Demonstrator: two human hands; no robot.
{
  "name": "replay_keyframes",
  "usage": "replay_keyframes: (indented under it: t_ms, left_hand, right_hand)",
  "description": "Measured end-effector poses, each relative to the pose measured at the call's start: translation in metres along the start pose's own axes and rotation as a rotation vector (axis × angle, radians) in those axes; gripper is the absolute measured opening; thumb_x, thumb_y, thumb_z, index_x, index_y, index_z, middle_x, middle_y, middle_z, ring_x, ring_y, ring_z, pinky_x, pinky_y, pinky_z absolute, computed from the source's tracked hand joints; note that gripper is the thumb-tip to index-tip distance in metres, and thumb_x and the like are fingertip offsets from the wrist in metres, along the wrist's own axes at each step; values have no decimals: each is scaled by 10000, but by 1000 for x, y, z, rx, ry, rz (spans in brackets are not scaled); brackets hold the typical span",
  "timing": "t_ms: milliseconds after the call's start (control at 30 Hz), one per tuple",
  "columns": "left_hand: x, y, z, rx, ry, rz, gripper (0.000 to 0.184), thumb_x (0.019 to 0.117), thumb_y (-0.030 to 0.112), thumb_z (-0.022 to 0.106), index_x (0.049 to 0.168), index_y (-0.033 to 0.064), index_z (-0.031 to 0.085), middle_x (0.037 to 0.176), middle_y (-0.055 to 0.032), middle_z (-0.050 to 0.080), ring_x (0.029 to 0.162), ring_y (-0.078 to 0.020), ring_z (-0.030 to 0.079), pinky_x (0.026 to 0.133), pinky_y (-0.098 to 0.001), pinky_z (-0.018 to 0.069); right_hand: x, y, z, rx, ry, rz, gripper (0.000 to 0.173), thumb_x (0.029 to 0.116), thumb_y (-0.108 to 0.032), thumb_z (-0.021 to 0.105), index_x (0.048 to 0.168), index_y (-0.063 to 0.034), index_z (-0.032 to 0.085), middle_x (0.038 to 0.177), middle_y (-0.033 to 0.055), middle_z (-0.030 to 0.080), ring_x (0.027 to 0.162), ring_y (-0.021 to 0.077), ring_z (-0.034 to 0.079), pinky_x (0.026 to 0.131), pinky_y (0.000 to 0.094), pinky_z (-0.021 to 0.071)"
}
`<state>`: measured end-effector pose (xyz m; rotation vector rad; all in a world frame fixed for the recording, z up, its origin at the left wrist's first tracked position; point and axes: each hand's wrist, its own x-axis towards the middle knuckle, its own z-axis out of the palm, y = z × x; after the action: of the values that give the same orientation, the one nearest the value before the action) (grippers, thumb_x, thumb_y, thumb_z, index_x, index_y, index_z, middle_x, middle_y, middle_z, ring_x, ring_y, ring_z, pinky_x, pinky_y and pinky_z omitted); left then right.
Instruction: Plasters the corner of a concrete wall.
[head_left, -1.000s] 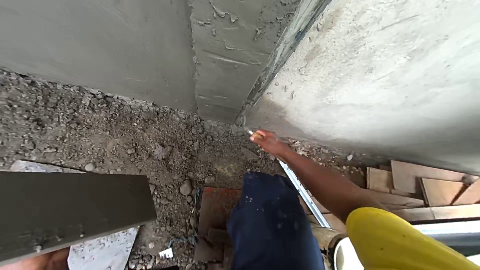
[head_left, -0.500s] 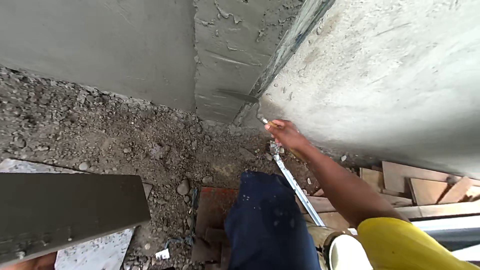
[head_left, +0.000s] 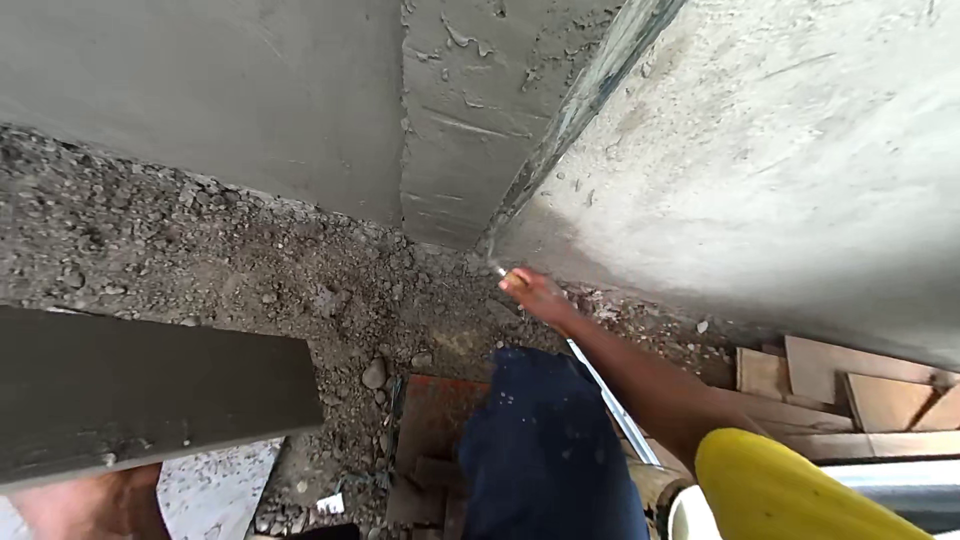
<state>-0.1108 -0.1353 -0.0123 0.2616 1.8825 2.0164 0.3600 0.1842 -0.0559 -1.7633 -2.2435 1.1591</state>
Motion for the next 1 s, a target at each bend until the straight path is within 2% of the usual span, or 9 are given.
replay_keyframes:
  t_ms: [100,200,267,333,467,700,833,933,1000]
  left_hand:
    - [-7,5,3,-32,7,18,290,1084,89,299,1344,7,398,1079,-40,618,957,-79,642,857,-303,571]
    - [-15,13,2,-46,16,49,298,1088,92,269,1346,8,393,1075,-40,619,965,-80,642,860,-302,571]
    - [-17,14,-2,-50,18,57,295,1087,97,246,1333,14,386,1064,-29,614,954,-71,638,854,-291,568]
    - [-16,13,-8,-45,38,62,300,1087,94,253,1341,6,387,1073,-42,618,957,-82,641,855,-306,571]
    - [-12,12,-15,-17,68,23,291,1088,91,281,1335,4,408,1069,-47,622,963,-89,642,863,-311,569]
    - [-10,13,-12,-25,42,15,260,1080,75,303,1299,18,431,1029,-22,631,929,-72,649,837,-290,576]
    - [-15,15,-13,-2,28,41,287,1077,77,303,1338,8,399,1064,-25,617,955,-60,635,856,-280,566]
    - [-16,14,-17,1,44,65,302,1076,93,300,1352,8,388,1092,-36,616,977,-70,636,868,-294,566]
    - [-18,15,-21,6,38,80,305,1075,98,281,1348,7,383,1090,-29,616,975,-61,635,869,-289,564]
  right_hand:
    - [38,11,37,-192,-100,48,510,1031,-551,533,1289,-122,636,1120,168,699,1068,336,672,952,583,516]
    - [66,12,58,-252,-120,89,510,1057,-520,494,1307,-92,612,1165,201,687,1122,370,659,977,598,502]
    - [77,8,59,-212,-128,128,504,1068,-497,486,1296,-61,599,1144,219,679,1058,374,673,932,587,521]
    - [77,1,51,-106,-144,170,510,1070,-504,484,1272,-49,595,1063,214,664,888,338,673,825,543,544]
    - [56,-23,14,103,-131,174,490,1053,-528,518,1269,-91,575,847,106,585,635,196,581,618,373,537]
    - [16,-39,-19,259,85,-54,425,1044,-503,557,1255,-140,621,838,88,666,613,193,631,576,371,569]
    - [40,-9,23,97,72,-69,456,1029,-523,565,1254,-134,639,895,137,685,718,270,676,689,494,587]
    - [65,7,59,-123,-54,-4,498,1030,-528,551,1286,-112,647,1098,181,702,1022,345,682,931,587,528]
    - [79,14,78,-221,-94,39,527,1038,-545,510,1306,-109,633,1163,184,696,1110,356,667,978,595,509]
